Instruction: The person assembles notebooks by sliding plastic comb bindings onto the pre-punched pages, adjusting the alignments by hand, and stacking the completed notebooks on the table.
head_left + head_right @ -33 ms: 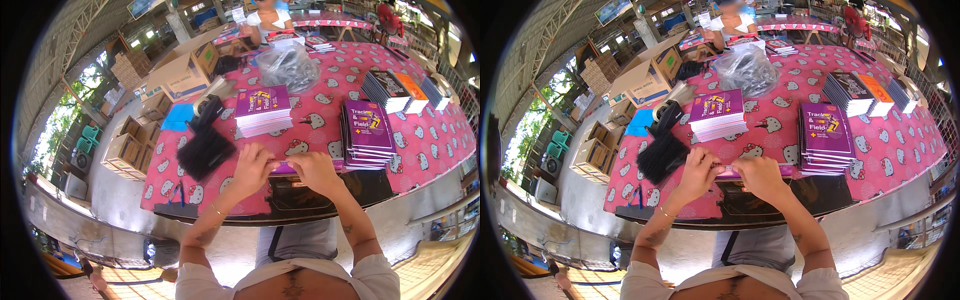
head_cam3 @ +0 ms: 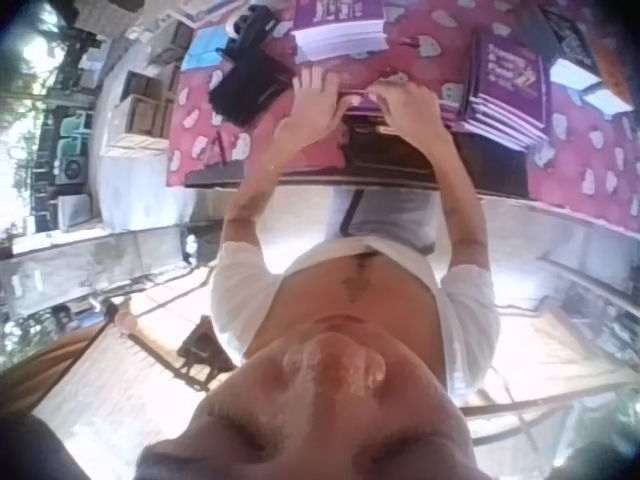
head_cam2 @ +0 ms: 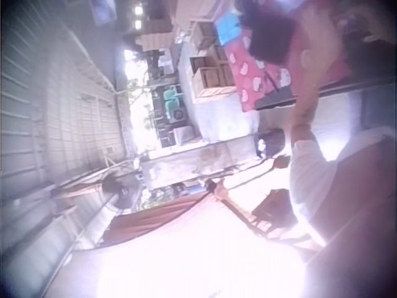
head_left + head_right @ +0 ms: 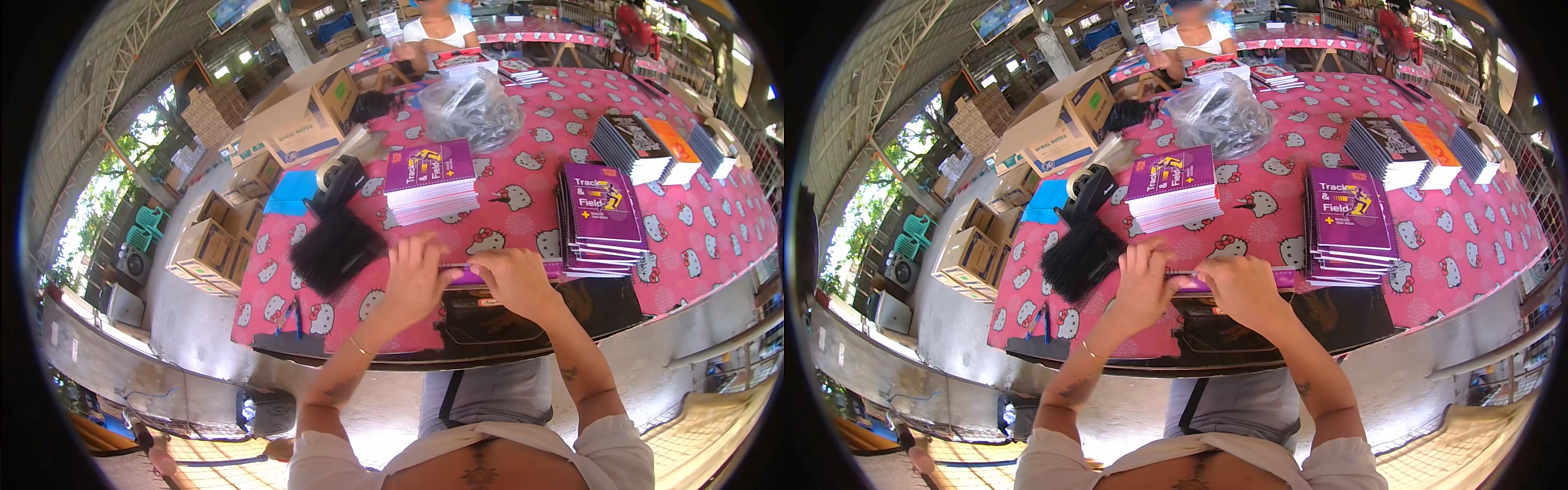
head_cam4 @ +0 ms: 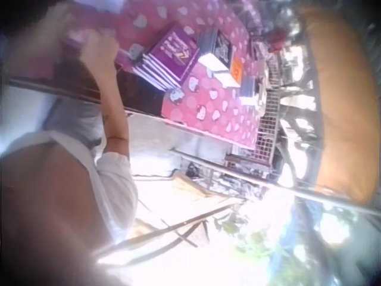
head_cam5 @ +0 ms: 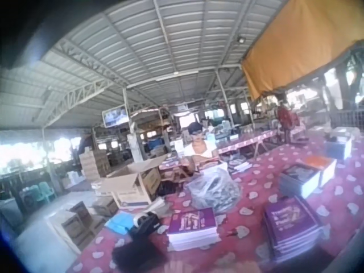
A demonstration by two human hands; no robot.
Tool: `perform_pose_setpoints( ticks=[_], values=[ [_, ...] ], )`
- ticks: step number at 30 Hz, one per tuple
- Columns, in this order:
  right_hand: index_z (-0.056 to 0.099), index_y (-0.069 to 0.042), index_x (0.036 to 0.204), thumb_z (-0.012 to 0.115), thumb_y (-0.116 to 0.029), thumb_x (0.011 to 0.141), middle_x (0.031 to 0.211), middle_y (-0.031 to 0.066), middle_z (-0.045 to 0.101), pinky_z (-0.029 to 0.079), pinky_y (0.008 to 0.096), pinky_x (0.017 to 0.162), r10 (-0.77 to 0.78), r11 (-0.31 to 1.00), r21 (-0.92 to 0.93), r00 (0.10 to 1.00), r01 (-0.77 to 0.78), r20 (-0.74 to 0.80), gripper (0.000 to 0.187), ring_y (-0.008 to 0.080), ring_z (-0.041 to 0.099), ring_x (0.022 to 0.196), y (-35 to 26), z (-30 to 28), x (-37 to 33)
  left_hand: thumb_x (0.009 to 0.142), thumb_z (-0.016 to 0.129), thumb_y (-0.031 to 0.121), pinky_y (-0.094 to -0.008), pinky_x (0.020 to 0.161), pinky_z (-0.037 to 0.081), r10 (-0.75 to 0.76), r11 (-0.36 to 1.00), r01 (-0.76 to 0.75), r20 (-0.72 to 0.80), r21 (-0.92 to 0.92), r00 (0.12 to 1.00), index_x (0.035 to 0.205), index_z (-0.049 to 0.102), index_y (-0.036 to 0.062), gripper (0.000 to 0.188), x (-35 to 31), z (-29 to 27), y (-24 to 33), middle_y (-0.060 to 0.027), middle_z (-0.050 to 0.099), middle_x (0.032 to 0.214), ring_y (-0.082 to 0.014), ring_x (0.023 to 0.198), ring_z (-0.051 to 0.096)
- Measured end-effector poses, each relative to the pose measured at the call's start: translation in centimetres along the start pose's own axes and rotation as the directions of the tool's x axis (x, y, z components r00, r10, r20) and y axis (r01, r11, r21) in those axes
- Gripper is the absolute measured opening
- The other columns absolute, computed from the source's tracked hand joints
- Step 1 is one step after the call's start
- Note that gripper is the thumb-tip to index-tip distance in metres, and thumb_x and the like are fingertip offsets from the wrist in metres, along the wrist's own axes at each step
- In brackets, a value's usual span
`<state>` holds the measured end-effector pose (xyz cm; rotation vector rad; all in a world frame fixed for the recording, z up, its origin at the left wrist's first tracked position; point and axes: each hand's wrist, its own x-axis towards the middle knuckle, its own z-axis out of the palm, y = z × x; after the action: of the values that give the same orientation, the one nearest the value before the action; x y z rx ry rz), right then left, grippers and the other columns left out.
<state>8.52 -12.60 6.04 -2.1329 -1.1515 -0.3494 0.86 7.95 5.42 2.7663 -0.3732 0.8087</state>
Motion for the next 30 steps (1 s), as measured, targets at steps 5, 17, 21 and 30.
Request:
perform_pose_setpoints(
  ticks=[5,17,21,30],
  values=[
    [0.073,-0.011,0.093,0.068,-0.018,0.092,0.081,0.0078,0.073,0.054,0.0450,0.061,0.044,0.999,-0.003,0.999,-0.044,0.009,0.009,0.0327,0.069,0.069,0.0,0.3,-0.2,0.098,0.056,0.055,-0.0704,0.119,0.005,-0.170,0.969,0.144,0.121,0.202,0.978,0.154,0.029,-0.0134,0.092,-7.0,4.9,4.9,-0.0333,0.023,0.164,-0.0505,0.155,0.017],
    [0.073,-0.015,0.113,0.070,-0.010,0.086,0.087,0.0075,0.071,0.051,0.0435,0.078,-0.076,0.990,-0.119,0.997,0.075,-0.005,0.028,0.0295,0.069,0.081,0.7,-4.0,-2.6,0.091,0.061,0.059,-0.0705,0.116,0.020,-0.054,0.978,0.079,-0.128,0.195,0.990,0.153,0.036,-0.0070,0.093,-3.1,3.8,4.9,-0.0305,0.034,0.160,-0.0466,0.151,0.028],
    [0.073,-0.013,0.112,0.070,-0.009,0.086,0.086,0.0081,0.071,0.049,0.0443,0.077,-0.091,0.988,-0.123,0.996,0.093,0.019,0.027,0.0304,0.069,0.078,0.6,-3.2,-2.5,0.092,0.062,0.058,-0.0661,0.116,0.025,-0.103,0.965,0.087,0.053,0.246,0.993,0.153,0.038,-0.0052,0.091,-4.4,4.4,5.7,-0.0269,0.035,0.160,-0.0426,0.150,0.033],
    [0.073,-0.011,0.111,0.070,-0.008,0.086,0.089,0.0113,0.073,0.044,0.0449,0.073,-0.087,0.994,-0.063,0.996,0.088,0.020,0.025,0.0337,0.067,0.078,0.7,-3.4,-2.3,0.096,0.055,0.058,-0.0610,0.120,0.022,-0.048,0.975,0.044,0.013,0.219,0.999,0.154,0.037,-0.0061,0.088,-4.3,5.0,6.4,-0.0276,0.036,0.160,-0.0416,0.152,0.030]
  ],
)
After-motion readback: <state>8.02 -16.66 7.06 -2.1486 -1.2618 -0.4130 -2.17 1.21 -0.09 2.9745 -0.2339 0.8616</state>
